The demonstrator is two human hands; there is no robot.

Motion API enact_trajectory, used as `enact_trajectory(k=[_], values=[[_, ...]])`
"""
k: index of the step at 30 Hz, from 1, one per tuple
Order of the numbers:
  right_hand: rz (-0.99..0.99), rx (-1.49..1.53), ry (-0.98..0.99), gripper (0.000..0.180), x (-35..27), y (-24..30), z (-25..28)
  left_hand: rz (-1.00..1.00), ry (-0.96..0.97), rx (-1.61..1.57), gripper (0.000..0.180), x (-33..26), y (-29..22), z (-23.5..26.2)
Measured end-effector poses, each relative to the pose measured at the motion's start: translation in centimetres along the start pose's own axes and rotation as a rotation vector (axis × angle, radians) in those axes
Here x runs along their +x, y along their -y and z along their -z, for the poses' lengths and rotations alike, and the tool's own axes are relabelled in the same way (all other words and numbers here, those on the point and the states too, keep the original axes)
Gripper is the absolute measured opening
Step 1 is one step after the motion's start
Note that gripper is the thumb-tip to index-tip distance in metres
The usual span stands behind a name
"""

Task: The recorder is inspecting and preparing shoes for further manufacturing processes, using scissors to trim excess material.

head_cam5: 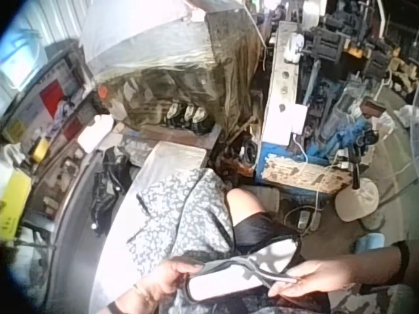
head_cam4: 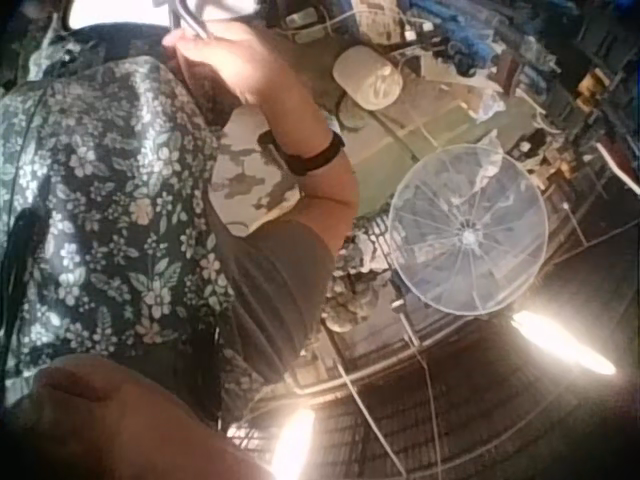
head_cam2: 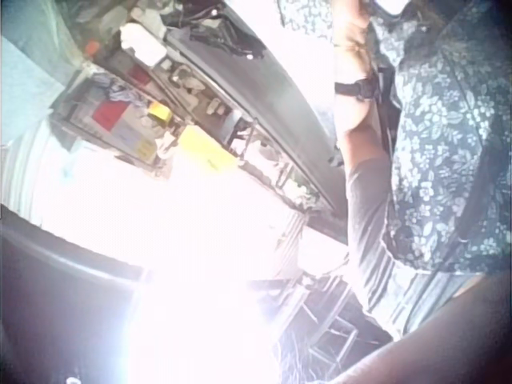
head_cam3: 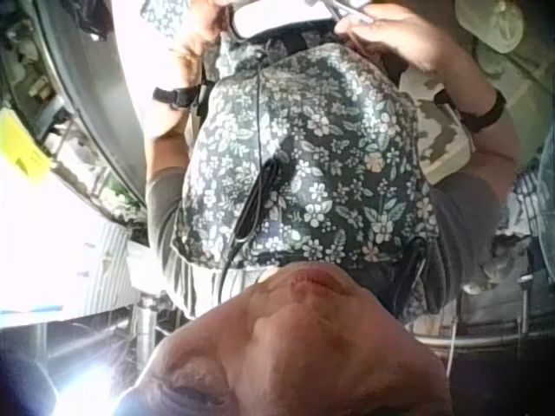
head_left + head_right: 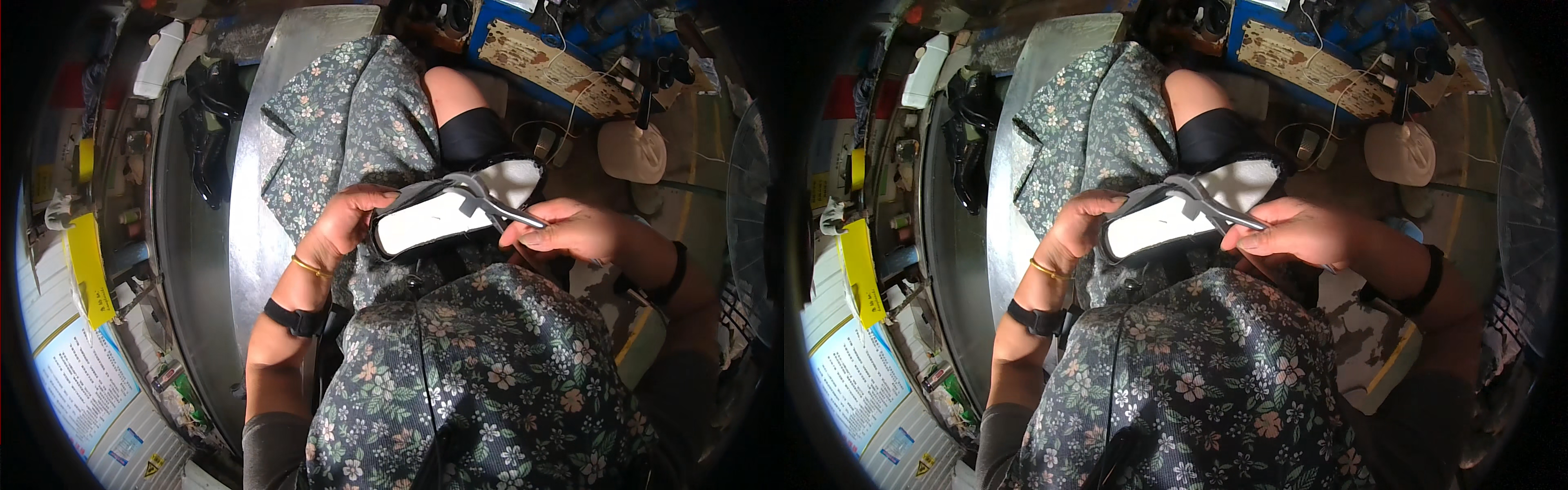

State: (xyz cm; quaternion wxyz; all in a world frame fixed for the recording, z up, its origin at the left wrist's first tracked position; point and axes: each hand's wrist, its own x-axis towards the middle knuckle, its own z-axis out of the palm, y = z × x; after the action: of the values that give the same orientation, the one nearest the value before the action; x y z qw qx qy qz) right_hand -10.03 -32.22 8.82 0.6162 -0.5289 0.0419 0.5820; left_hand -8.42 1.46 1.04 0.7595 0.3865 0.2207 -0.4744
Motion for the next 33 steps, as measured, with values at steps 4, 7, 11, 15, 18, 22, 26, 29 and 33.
enact_trajectory(k=[4, 7, 11, 15, 18, 22, 26, 29, 33], values=[[-0.108, 0.044, 0.057, 0.031, 0.9, 0.3, 0.9, -0.220, -0.086, 0.335, 0.028, -0.7, 2.1, -2.5], [-0.009, -0.489, 0.049, 0.025, 2.2, -1.1, 1.6, -0.457, -0.183, 0.691, 0.027, 0.0, 3.9, -3.2], [0.167, -0.758, -0.046, 0.024, 3.5, -4.2, 1.4, -0.489, -0.099, 0.873, 0.043, 0.4, 4.2, -2.8], [0.390, -1.097, -0.220, 0.024, 3.6, -6.0, 0.6, -0.259, 0.108, 0.965, 0.066, 0.1, 1.5, -2.9], [0.362, -1.308, -0.267, 0.026, 3.4, -6.9, 0.1, 0.040, 0.089, 0.494, 0.090, 0.8, -0.3, -3.8], [0.313, -1.350, -0.226, 0.025, 2.4, -7.3, -0.3, 0.072, 0.087, 0.815, 0.102, 3.2, -0.8, -5.4], [0.558, -1.157, -0.067, 0.024, -0.1, -4.8, -1.0, -0.076, -0.034, 1.272, 0.083, 4.0, -0.2, -6.3], [0.230, -0.772, -0.150, 0.023, -2.2, -2.1, -2.8, -0.257, -0.115, 1.528, 0.074, 3.2, 0.5, -6.6], [0.388, -1.099, -0.604, 0.030, -0.5, -0.4, -4.5, -0.307, -0.173, 1.677, 0.064, 1.9, 0.4, -6.9]])
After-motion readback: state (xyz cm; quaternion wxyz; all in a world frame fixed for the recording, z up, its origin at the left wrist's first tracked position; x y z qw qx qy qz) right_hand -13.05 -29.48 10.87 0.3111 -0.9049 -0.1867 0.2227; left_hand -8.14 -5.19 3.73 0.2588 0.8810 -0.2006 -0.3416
